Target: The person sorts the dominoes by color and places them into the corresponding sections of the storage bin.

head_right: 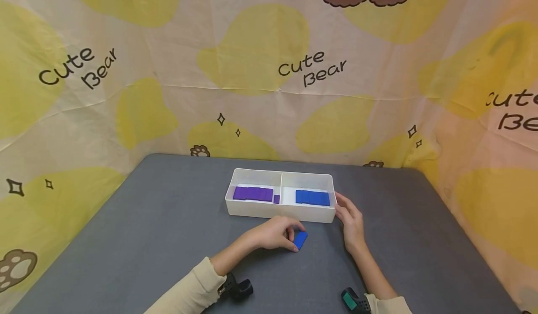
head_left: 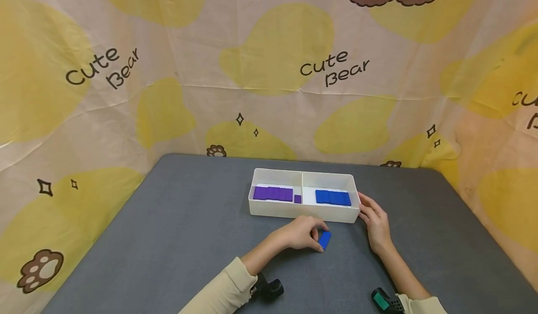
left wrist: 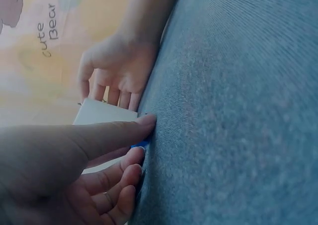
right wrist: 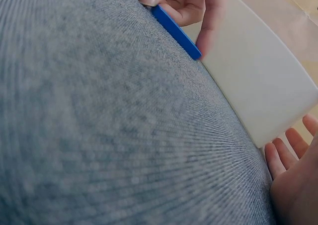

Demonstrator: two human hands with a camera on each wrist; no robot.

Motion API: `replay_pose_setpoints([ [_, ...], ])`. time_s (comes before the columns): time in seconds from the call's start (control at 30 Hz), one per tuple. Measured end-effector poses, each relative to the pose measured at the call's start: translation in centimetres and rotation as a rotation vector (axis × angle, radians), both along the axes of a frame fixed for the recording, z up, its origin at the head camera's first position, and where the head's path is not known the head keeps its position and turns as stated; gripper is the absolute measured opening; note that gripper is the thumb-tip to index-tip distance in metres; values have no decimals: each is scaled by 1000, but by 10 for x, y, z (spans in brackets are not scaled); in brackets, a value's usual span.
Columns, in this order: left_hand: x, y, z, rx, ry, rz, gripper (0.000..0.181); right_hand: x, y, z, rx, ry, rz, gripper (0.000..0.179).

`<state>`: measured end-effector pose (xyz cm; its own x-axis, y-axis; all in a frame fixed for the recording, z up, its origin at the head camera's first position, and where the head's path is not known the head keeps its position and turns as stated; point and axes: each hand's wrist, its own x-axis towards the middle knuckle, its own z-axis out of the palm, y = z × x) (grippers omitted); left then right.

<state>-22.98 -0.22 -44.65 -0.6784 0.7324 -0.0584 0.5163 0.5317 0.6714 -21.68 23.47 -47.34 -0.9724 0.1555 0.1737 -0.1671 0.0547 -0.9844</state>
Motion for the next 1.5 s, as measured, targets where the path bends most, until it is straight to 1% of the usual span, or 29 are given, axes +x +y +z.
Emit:
replay_pose_setpoints([
  [0.07,0,0,0,-3,18,0,45,0,0,0,3,0,-2,47],
  [0.27,4,1,4,-35,123,0,44,0,0,0,10,17,-1,47],
  [0.43,6,0,11,-38,164,10,43,0,0,0,1,25,3,47],
  [0.7,4,-2,21,-14,167,37,43,0,0,-1,0,28,2,46],
  [0.93,1,-5,35,5,130,49,44,0,0,-3,1,36,3,46],
  [1.1,-3,-7,48,-5,167,56,45,0,0,-3,13,31,-2,47],
  [1.2,-5,-7,54,-15,181,67,45,0,0,-3,10,34,-4,47],
  [1.5,-14,-8,69,-18,184,119,47,0,0,-4,-15,47,7,46],
])
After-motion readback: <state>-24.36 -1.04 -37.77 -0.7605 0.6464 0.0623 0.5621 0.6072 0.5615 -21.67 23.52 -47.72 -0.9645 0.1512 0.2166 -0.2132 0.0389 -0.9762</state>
